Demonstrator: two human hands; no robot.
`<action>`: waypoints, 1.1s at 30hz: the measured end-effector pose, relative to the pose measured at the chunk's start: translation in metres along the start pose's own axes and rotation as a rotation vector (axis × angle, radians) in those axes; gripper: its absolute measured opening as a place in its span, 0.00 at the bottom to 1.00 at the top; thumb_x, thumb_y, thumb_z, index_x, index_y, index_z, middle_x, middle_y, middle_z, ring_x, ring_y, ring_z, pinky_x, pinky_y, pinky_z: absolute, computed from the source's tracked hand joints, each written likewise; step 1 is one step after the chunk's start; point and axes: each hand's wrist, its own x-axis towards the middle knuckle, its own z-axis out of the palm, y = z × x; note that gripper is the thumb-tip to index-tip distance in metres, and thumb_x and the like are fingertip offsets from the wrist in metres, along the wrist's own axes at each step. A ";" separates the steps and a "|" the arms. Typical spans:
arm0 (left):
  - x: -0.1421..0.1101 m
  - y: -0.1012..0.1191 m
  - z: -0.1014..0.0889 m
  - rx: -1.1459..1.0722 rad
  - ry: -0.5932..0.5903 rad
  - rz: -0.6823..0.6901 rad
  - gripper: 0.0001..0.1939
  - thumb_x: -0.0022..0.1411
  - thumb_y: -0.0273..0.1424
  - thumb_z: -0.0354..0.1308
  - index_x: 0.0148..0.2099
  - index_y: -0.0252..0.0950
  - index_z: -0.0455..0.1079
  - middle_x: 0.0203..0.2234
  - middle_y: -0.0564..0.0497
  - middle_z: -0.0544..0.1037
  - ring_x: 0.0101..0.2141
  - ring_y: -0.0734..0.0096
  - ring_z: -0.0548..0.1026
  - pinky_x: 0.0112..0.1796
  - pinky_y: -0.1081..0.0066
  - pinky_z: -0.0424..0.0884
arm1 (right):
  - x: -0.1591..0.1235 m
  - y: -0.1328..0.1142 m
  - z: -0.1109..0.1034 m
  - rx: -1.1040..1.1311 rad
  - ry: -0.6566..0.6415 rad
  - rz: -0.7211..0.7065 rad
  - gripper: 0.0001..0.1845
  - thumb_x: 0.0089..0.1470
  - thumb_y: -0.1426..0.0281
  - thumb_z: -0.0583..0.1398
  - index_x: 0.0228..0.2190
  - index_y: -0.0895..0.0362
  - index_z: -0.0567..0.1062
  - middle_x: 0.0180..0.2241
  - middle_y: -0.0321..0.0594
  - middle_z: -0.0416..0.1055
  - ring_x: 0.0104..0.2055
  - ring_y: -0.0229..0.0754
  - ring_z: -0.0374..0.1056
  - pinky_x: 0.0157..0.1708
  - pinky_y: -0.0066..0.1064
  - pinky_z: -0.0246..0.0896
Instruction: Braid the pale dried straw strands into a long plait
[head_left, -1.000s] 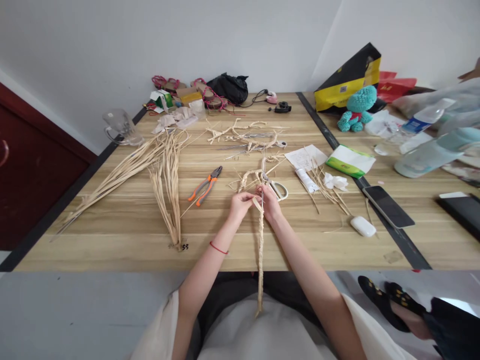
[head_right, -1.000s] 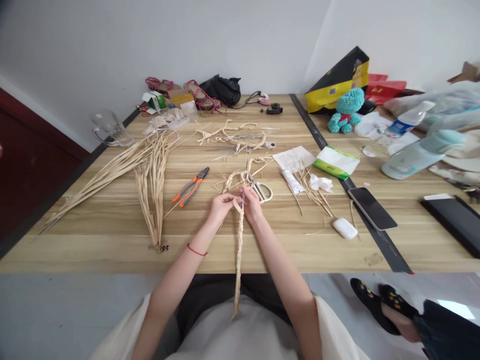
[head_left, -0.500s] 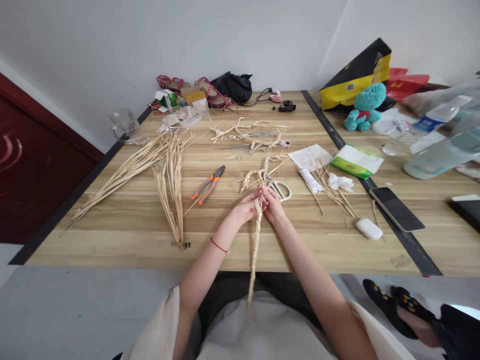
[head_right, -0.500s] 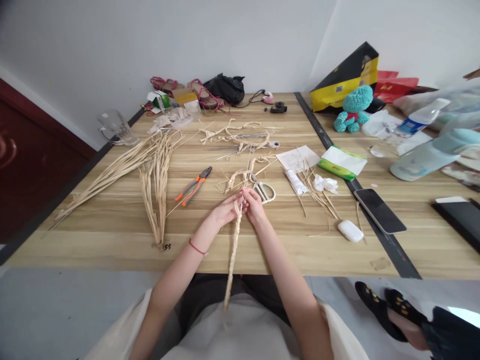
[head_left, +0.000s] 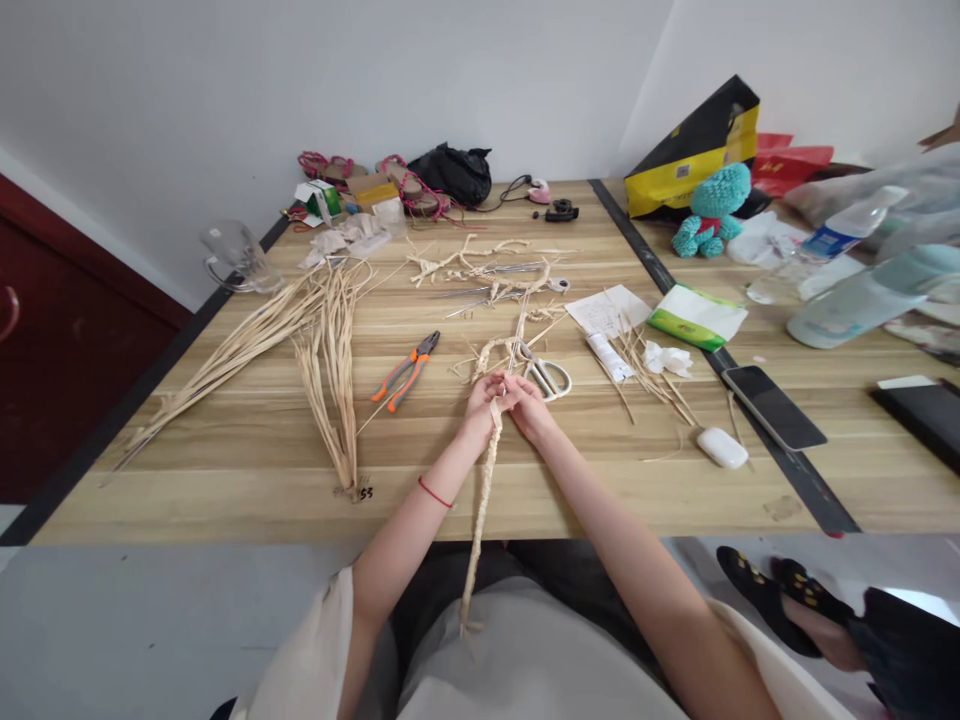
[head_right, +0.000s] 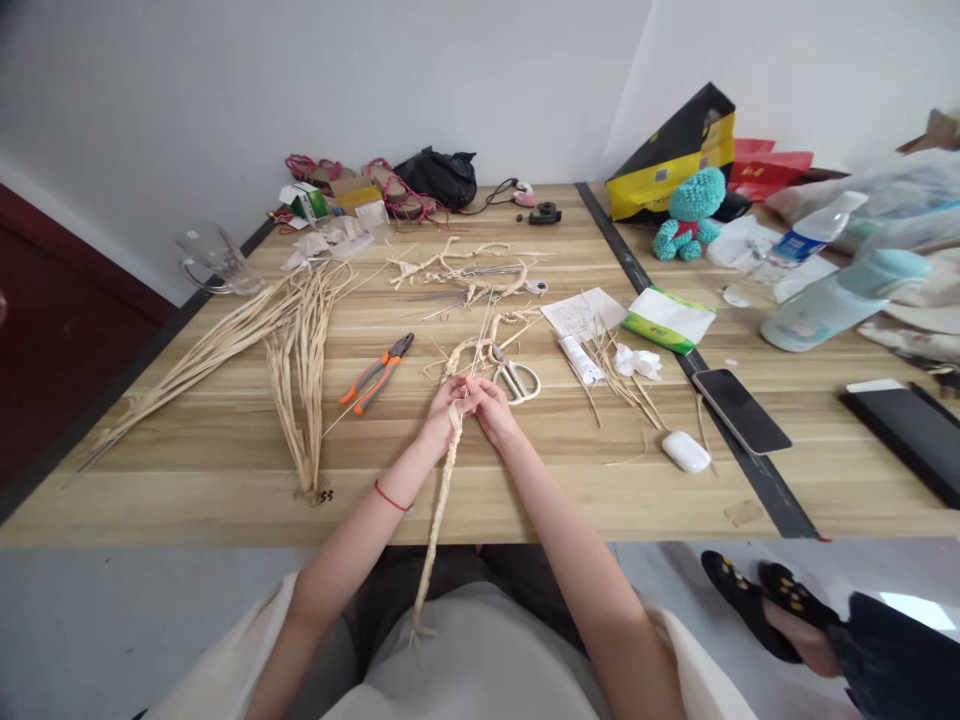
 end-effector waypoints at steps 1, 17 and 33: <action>0.000 0.000 0.000 0.006 0.008 0.008 0.29 0.37 0.28 0.68 0.43 0.36 0.62 0.29 0.56 0.73 0.28 0.80 0.70 0.34 0.75 0.65 | 0.000 0.001 0.000 0.006 0.003 -0.009 0.10 0.38 0.63 0.67 0.23 0.55 0.74 0.25 0.34 0.71 0.26 0.34 0.65 0.27 0.26 0.62; 0.005 0.015 -0.016 0.146 -0.146 -0.007 0.27 0.38 0.24 0.67 0.44 0.35 0.66 0.35 0.51 0.75 0.37 0.74 0.73 0.41 0.72 0.66 | 0.001 -0.001 0.001 0.048 0.007 -0.117 0.10 0.37 0.64 0.68 0.19 0.55 0.74 0.32 0.36 0.72 0.32 0.36 0.66 0.31 0.27 0.64; 0.002 0.017 -0.016 0.060 -0.177 -0.121 0.28 0.40 0.24 0.67 0.46 0.36 0.67 0.34 0.51 0.76 0.31 0.75 0.73 0.36 0.73 0.67 | -0.009 -0.002 0.005 -0.081 0.034 -0.092 0.16 0.38 0.57 0.66 0.20 0.57 0.71 0.27 0.35 0.70 0.21 0.31 0.58 0.20 0.26 0.54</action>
